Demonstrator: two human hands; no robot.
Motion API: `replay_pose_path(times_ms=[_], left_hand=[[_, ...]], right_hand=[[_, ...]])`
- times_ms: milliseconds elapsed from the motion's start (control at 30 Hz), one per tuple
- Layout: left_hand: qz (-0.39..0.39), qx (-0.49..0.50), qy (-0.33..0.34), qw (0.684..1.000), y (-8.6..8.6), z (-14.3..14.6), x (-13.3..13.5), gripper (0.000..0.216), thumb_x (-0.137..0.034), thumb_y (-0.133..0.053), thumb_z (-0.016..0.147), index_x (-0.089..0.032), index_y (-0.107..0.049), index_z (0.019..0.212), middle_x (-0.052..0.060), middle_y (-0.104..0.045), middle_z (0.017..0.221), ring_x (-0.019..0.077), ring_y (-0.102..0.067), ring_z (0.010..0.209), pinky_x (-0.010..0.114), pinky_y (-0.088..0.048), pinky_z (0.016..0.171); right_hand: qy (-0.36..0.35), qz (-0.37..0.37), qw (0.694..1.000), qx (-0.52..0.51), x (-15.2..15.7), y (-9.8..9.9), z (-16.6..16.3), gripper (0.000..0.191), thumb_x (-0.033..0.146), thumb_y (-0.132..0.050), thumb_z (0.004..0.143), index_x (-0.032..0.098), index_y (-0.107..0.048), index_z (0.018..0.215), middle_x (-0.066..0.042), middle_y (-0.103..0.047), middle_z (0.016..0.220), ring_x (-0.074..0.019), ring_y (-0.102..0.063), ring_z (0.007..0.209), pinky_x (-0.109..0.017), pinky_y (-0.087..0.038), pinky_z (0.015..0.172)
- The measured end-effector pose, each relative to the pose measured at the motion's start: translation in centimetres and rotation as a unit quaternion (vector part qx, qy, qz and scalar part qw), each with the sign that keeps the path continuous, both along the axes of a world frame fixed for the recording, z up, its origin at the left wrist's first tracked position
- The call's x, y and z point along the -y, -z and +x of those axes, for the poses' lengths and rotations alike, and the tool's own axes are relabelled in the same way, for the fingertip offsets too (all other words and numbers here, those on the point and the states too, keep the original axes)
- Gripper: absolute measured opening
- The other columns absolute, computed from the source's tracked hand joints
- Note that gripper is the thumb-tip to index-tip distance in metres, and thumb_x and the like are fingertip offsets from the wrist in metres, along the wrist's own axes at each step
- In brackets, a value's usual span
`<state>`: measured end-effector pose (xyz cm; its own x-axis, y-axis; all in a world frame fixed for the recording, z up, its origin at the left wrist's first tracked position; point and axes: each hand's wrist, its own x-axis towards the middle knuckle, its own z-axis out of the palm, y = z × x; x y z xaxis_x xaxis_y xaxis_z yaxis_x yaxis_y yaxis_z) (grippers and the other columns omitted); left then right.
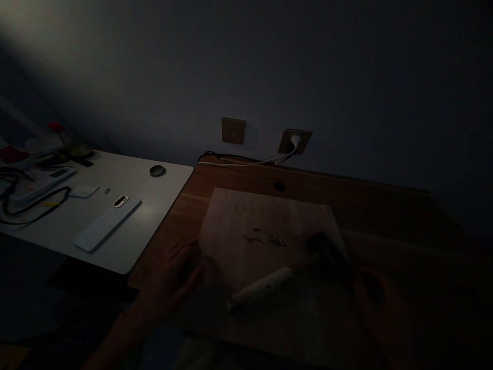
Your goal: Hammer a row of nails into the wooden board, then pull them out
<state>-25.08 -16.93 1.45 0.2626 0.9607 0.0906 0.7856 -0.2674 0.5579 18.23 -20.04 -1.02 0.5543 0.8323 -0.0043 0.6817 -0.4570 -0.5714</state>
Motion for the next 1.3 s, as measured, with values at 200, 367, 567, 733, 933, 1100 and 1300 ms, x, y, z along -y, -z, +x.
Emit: replay_pose_path(times_ms=[200,367,567,733,933,1100,1300], left_hand=[[0.020,-0.001,0.057,0.998,1.6,3.4,1.0,0.026,-0.031,-0.051,0.100,-0.024,-0.065,0.121,0.009,-0.070,0.121,0.0245,-0.065,0.110,0.038,-0.056,0.092],[0.053,-0.071,0.040,0.995,2.1,3.6,0.0,0.023,-0.027,-0.049,0.099,-0.022,-0.067,0.114,0.008,-0.070,0.108,0.0245,-0.064,0.098,0.037,-0.054,0.082],[0.093,-0.080,0.073,0.990,1.5,4.1,-0.9,0.027,-0.026,-0.048,0.101,-0.022,-0.064,0.122,0.010,-0.068,0.122,0.0256,-0.060,0.107,0.040,-0.053,0.088],[0.118,-0.060,0.155,0.979,0.9,6.6,-1.6,0.024,-0.023,-0.045,0.104,-0.022,-0.065,0.116,0.009,-0.068,0.121,0.0228,-0.061,0.104,0.038,-0.052,0.090],[0.130,-0.053,0.233,0.962,0.7,9.5,-2.3,0.019,-0.023,-0.049,0.103,-0.020,-0.062,0.116,0.008,-0.069,0.109,0.0220,-0.061,0.100,0.035,-0.052,0.084],[0.098,-0.075,0.283,0.951,0.3,10.7,-3.3,0.021,-0.021,-0.045,0.103,-0.019,-0.062,0.113,0.009,-0.069,0.106,0.0208,-0.060,0.093,0.035,-0.051,0.083],[0.088,-0.115,0.305,0.941,-0.2,13.2,-6.0,0.019,-0.027,-0.046,0.103,-0.018,-0.062,0.110,0.009,-0.067,0.098,0.0211,-0.060,0.091,0.035,-0.051,0.082]], right_hand=[[0.083,-0.034,0.996,0.020,2.8,-0.8,4.9,0.036,0.061,-0.050,0.080,0.029,-0.063,0.090,-0.019,-0.073,0.098,-0.0384,-0.070,0.090,-0.052,-0.053,0.073],[0.119,-0.028,0.992,-0.018,3.5,-1.0,4.1,0.045,0.062,-0.053,0.076,0.025,-0.063,0.099,-0.021,-0.071,0.115,-0.0442,-0.066,0.104,-0.060,-0.051,0.087],[0.123,0.034,0.992,-0.015,3.9,-2.6,1.4,0.050,0.064,-0.054,0.078,0.020,-0.064,0.101,-0.020,-0.072,0.112,-0.0405,-0.067,0.105,-0.057,-0.054,0.089],[-0.063,0.016,0.995,-0.076,4.4,-1.7,-2.0,0.050,0.065,-0.054,0.086,0.029,-0.072,0.115,-0.008,-0.079,0.110,-0.0314,-0.074,0.097,-0.044,-0.060,0.082],[-0.193,-0.058,0.978,-0.062,2.7,-2.3,-5.2,0.050,0.064,-0.048,0.091,0.031,-0.079,0.110,-0.007,-0.082,0.095,-0.0310,-0.077,0.079,-0.042,-0.062,0.070],[-0.094,0.029,0.992,-0.077,4.4,-1.9,-5.1,0.042,0.065,-0.055,0.085,0.032,-0.077,0.100,-0.008,-0.081,0.106,-0.0339,-0.076,0.093,-0.045,-0.062,0.077],[-0.020,0.040,0.966,-0.257,5.7,-2.3,-3.5,0.033,0.056,-0.053,0.091,0.029,-0.069,0.101,-0.005,-0.081,0.097,-0.0282,-0.078,0.081,-0.038,-0.064,0.067]])
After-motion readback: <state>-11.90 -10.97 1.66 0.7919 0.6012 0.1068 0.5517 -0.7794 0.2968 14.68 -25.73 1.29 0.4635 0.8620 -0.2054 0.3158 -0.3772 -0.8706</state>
